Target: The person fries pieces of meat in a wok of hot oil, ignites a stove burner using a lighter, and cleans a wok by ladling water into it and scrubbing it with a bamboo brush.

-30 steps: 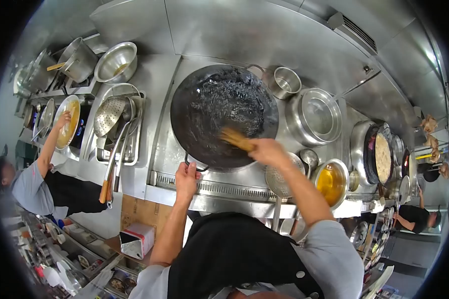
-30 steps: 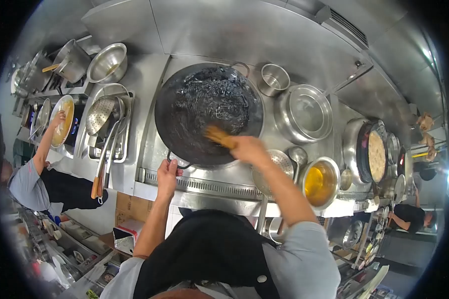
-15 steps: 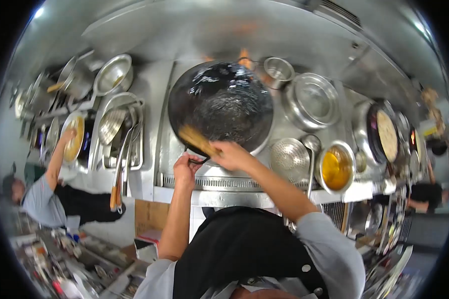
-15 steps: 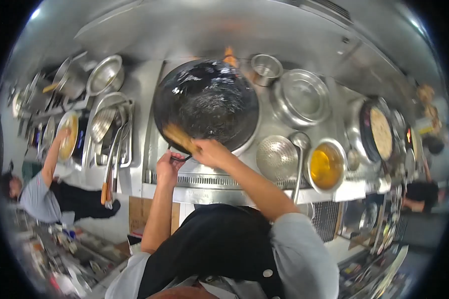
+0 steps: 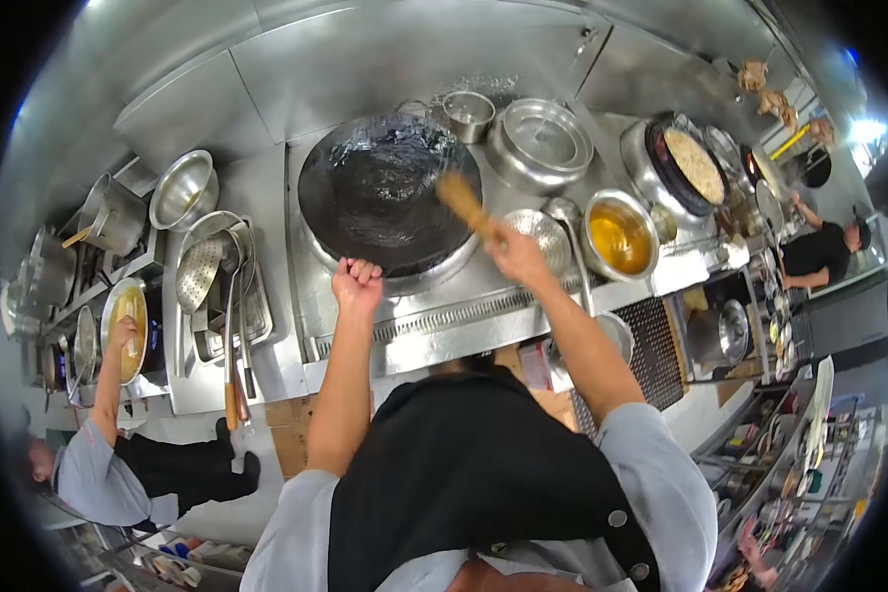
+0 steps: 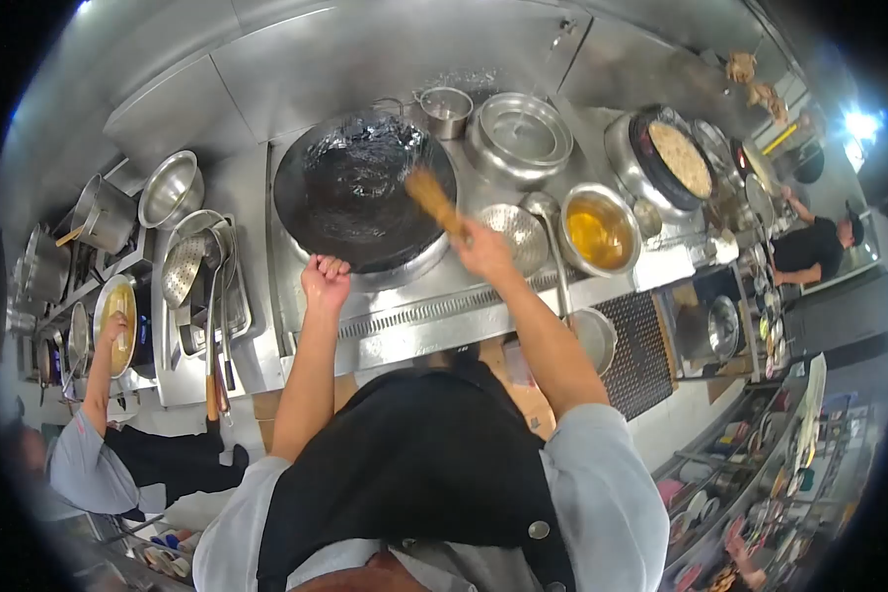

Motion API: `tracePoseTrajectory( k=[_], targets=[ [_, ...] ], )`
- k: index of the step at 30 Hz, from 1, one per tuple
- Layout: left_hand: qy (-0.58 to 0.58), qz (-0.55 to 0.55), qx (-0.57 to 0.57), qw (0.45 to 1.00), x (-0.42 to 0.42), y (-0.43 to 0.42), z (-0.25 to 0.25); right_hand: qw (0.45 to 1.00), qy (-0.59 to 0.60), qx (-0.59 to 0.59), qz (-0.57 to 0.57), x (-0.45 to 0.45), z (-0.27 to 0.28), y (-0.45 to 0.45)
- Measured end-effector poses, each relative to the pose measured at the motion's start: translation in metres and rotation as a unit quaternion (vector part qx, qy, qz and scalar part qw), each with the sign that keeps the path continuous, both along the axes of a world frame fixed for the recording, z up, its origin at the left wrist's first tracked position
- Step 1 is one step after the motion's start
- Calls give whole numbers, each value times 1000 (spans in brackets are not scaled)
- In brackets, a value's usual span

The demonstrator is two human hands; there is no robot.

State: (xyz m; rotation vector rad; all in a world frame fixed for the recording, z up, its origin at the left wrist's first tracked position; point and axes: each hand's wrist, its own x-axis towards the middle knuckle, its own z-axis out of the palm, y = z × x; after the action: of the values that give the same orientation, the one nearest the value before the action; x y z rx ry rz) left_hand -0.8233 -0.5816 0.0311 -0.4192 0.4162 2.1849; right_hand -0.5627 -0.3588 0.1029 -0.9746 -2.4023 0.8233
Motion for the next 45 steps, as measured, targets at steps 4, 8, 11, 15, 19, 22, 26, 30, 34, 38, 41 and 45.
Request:
tracePoseTrajectory(
  k=[4, 8, 11, 15, 19, 22, 26, 30, 34, 38, 41, 45],
  targets=[
    [59, 13, -60, 996, -2, -17, 20, 990, 19, -122, -73, 59, -15, -55],
    [113, -23, -41, 993, -29, -47, 41, 983, 103, -132, -83, 131, -32, -74],
    [138, -52, -49, 988, -51, -50, 51, 980, 96, -126, -122, 185, -37, -91],
    [193, -95, -57, 975, -52, -44, 74, 966, 99, -134, -197, 225, -24, -109],
    [215, -89, -75, 970, -47, -29, 101, 959, 111, -138, -221, 236, -11, -104],
    [259, -94, -79, 958, -43, -14, 123, 962, 74, -158, -208, 224, 4, -86],
    [300, -104, -97, 943, -33, -2, 145, 971, 123, -150, -139, 192, -19, -26],
    [335, -118, -116, 927, -15, 11, 167, 937, 96, -322, -95, 111, 44, 32],
    [447, -109, -155, 874, 42, 13, 171, 825, 322, -412, -214, -42, 26, 68],
    [590, -129, -214, 768, 92, -6, 159, 843, 412, -320, -132, -159, -16, -19],
    [529, -71, -205, 820, 73, -9, 145, 860, 395, -305, 108, -106, -36, -128],
    [309, -108, -112, 938, -9, -43, 155, 987, -115, -107, 28, 2, -96, -21]
  ],
)
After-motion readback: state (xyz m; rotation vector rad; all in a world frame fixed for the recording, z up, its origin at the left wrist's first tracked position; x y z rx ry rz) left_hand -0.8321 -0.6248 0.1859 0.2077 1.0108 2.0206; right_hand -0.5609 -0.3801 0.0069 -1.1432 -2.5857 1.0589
